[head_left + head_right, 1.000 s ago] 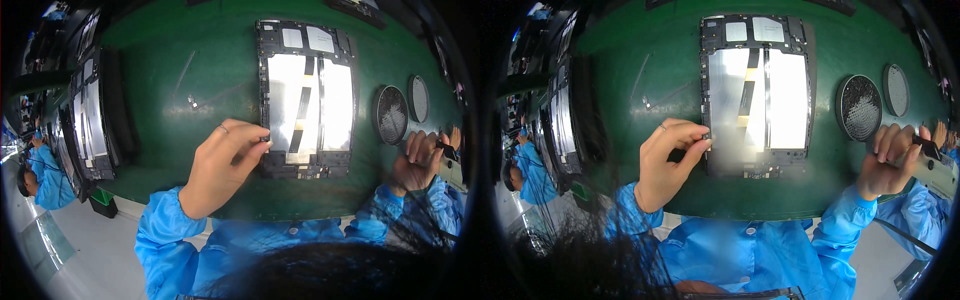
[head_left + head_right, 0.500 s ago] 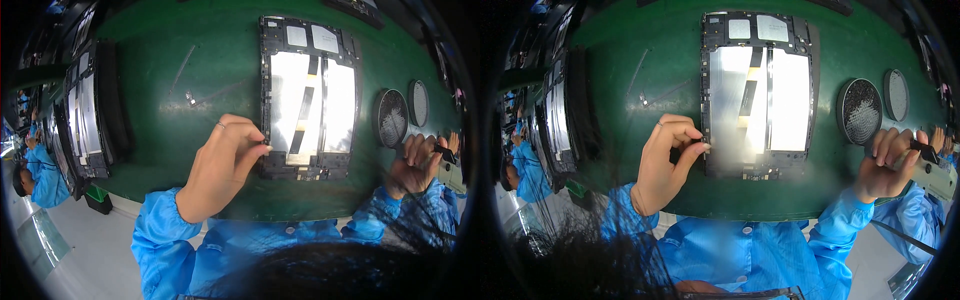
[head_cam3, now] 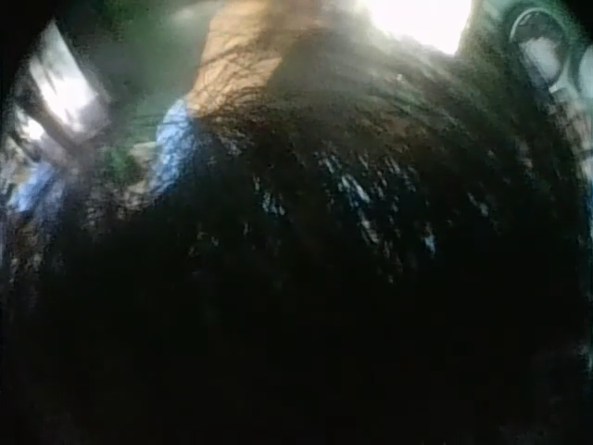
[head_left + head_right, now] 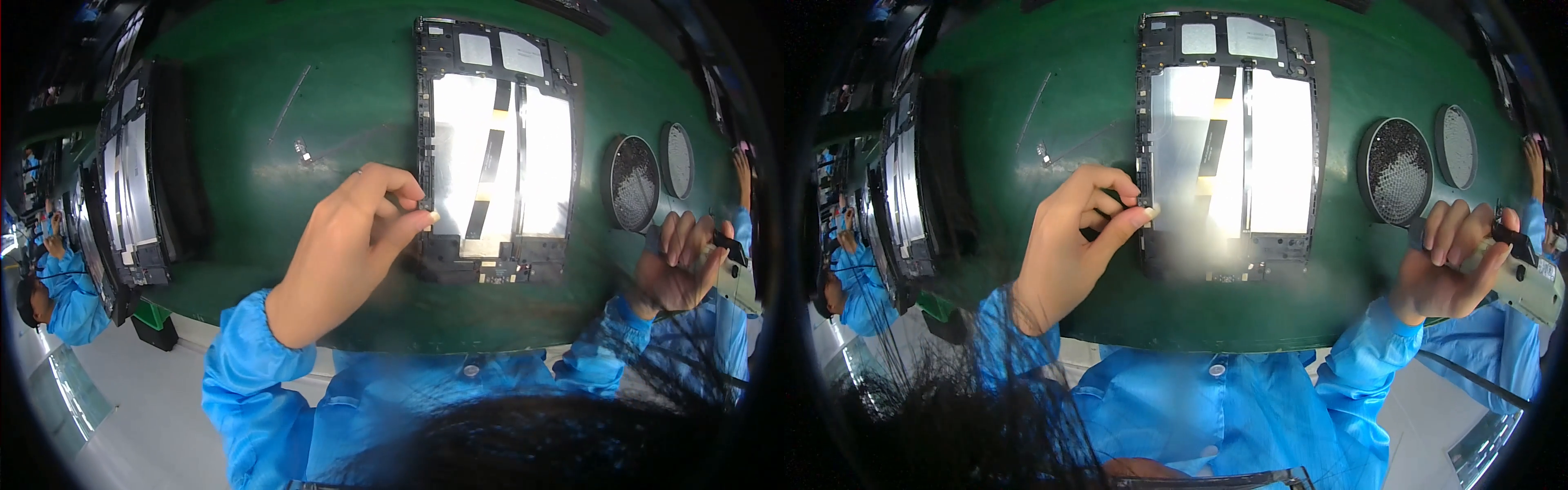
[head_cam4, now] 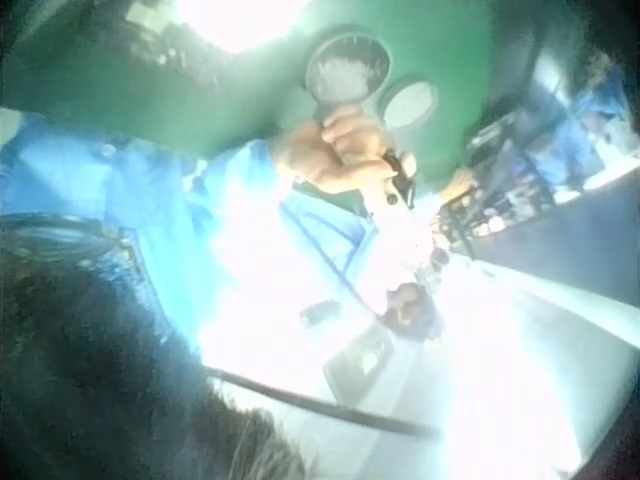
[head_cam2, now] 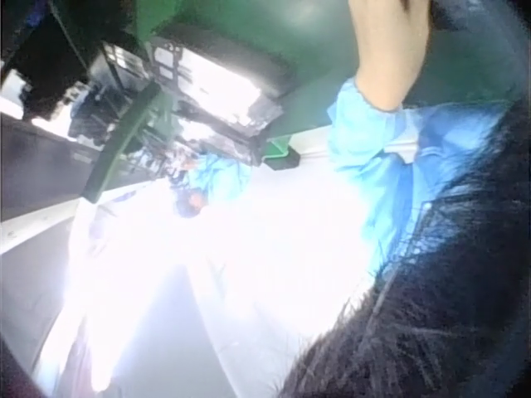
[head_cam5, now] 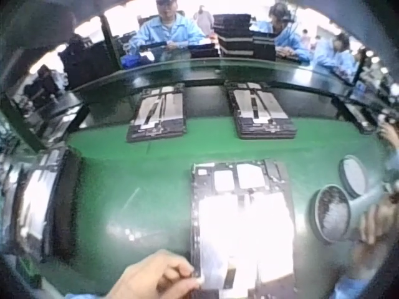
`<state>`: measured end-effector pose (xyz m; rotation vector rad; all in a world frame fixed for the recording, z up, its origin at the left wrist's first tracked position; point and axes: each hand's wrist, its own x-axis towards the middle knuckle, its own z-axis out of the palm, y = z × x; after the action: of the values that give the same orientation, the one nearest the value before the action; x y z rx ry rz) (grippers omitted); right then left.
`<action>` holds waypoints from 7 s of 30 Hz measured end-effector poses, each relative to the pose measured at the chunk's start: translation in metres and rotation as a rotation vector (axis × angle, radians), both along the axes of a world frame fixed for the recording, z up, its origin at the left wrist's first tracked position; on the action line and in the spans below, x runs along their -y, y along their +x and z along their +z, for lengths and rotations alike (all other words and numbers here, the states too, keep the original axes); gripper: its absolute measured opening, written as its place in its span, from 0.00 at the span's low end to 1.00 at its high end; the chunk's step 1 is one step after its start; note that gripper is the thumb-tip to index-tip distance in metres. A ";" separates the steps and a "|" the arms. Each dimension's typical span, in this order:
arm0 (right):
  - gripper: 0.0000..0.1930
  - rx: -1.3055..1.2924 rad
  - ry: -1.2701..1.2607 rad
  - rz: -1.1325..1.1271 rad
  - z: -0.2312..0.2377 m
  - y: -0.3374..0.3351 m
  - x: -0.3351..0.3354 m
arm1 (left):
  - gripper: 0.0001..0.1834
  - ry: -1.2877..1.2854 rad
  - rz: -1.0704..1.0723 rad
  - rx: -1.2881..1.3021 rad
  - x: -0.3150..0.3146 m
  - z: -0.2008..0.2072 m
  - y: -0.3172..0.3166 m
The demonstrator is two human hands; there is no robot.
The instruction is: The person assembles tablet-sized electronic devices by connecting internal ribbon cables and securing components with adhesive strips and screws. The person uses an electric screwdriver and tweezers to complete the assembly.
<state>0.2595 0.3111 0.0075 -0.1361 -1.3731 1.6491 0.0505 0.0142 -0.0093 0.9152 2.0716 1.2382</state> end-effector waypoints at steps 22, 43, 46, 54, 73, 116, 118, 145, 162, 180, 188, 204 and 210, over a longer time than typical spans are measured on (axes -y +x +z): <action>0.14 0.201 -0.033 0.294 0.006 -0.139 0.160 | 0.25 0.143 0.099 0.543 0.000 -0.005 -0.008; 0.16 0.308 0.077 0.248 -0.007 -0.142 0.155 | 0.25 0.137 0.085 0.541 -0.001 -0.008 -0.010; 0.15 0.295 0.091 0.250 -0.008 -0.144 0.155 | 0.25 0.151 0.087 0.536 0.000 -0.009 -0.009; 0.15 0.273 0.113 0.259 -0.010 -0.147 0.156 | 0.22 0.229 0.143 0.452 -0.002 -0.017 -0.005; 0.11 0.333 0.150 0.326 -0.016 -0.144 0.155 | 0.28 0.224 0.112 0.393 -0.010 -0.015 -0.003; 0.16 0.193 -0.121 -0.015 -0.016 0.002 -0.041 | 0.31 -0.125 0.297 0.517 -0.025 0.006 -0.001; 0.15 0.165 -0.179 0.062 -0.015 0.000 -0.047 | 0.31 -0.159 0.381 0.631 -0.025 0.009 -0.002; 0.15 0.052 -0.022 0.024 0.031 -0.015 0.007 | 0.26 0.033 0.045 0.699 -0.004 0.012 -0.031; 0.13 0.411 0.088 0.241 0.007 -0.126 0.181 | 0.17 0.077 -0.122 0.528 0.008 -0.015 -0.053; 0.12 0.444 0.047 0.346 0.007 -0.128 0.187 | 0.17 0.083 -0.136 0.483 0.009 -0.018 -0.052; 0.14 0.393 0.039 0.392 0.003 -0.123 0.181 | 0.18 0.086 -0.137 0.487 0.007 -0.018 -0.049; 0.16 0.437 0.065 0.317 0.009 -0.127 0.197 | 0.15 0.125 -0.138 0.531 0.009 -0.003 -0.051; 0.07 0.625 0.365 0.344 0.014 -0.122 0.186 | 0.16 0.266 0.027 0.358 0.021 -0.005 -0.020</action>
<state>0.1374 0.1255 0.0212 -0.2223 -2.2548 1.6652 0.0309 -0.0068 -0.0146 0.7146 1.6708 1.5900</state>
